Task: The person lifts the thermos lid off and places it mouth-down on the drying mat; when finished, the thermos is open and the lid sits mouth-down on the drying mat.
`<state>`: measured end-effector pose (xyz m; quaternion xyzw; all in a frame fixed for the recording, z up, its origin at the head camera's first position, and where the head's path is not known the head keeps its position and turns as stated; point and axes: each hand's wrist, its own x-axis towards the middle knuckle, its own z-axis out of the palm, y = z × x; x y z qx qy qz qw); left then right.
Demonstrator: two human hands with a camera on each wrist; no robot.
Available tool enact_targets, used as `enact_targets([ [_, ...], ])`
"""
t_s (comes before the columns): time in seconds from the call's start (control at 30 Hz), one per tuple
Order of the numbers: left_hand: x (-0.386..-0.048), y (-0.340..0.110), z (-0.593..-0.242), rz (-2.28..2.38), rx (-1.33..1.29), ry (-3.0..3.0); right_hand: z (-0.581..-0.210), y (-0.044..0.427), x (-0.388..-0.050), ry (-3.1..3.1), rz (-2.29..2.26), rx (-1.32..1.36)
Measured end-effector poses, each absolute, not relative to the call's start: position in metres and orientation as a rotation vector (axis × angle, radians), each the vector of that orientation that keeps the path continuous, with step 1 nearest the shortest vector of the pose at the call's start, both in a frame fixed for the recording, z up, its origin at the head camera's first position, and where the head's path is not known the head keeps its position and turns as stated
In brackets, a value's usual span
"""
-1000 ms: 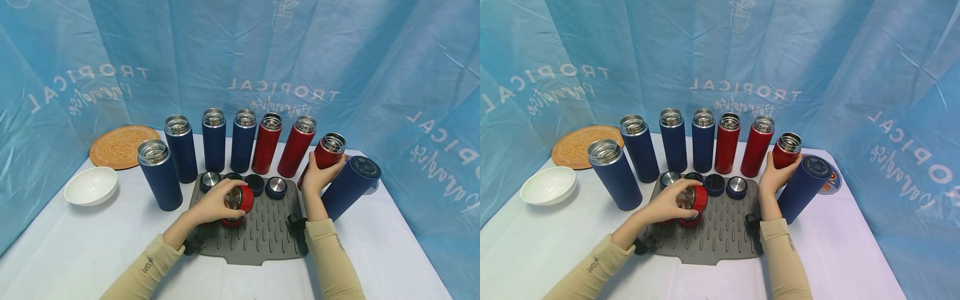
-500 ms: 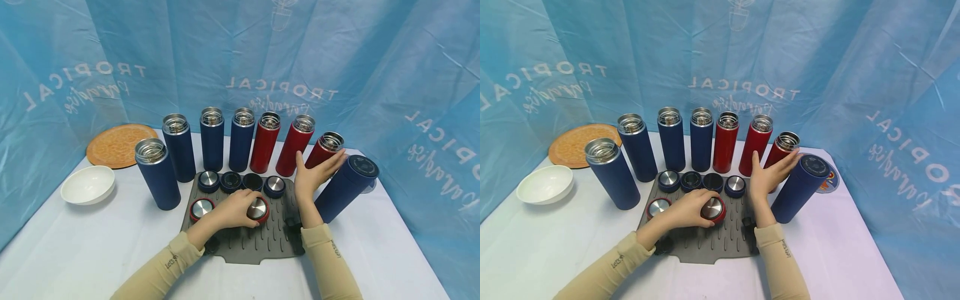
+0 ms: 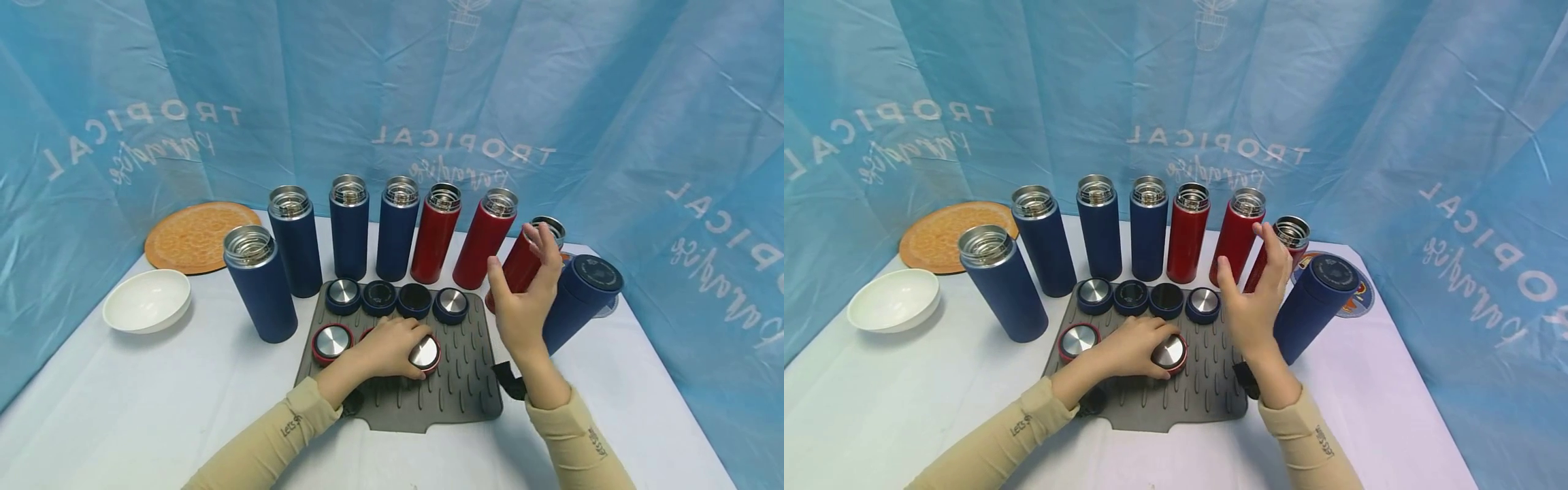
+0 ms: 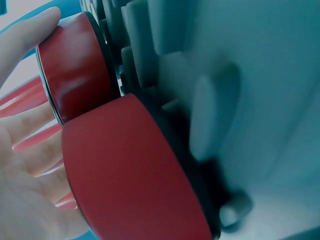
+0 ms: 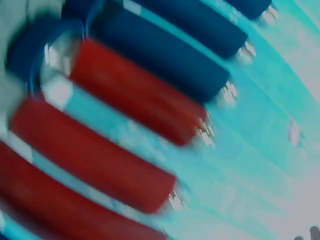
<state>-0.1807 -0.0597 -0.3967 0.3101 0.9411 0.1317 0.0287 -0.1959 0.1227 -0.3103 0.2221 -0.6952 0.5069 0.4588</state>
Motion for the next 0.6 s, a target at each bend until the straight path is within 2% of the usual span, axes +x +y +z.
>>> enact_targets([
  [0.17, -0.182, -0.059, -0.396, 0.356, 0.947, 2.904, -0.276, 0.150, -0.189, -1.700, 1.060, 0.686],
  [0.33, -0.183, -0.058, -0.396, 0.333, 0.938, 2.898, -0.254, 0.192, -0.186, -1.959, 1.019, 0.649],
  [0.5, -0.185, -0.058, -0.398, 0.313, 0.946, 2.894, -0.251, 0.244, -0.194, -2.264, 1.100, 0.579],
  [0.6, -0.186, -0.058, -0.400, 0.293, 0.951, 2.896, -0.258, 0.274, -0.206, -2.237, 1.369, 0.766],
])
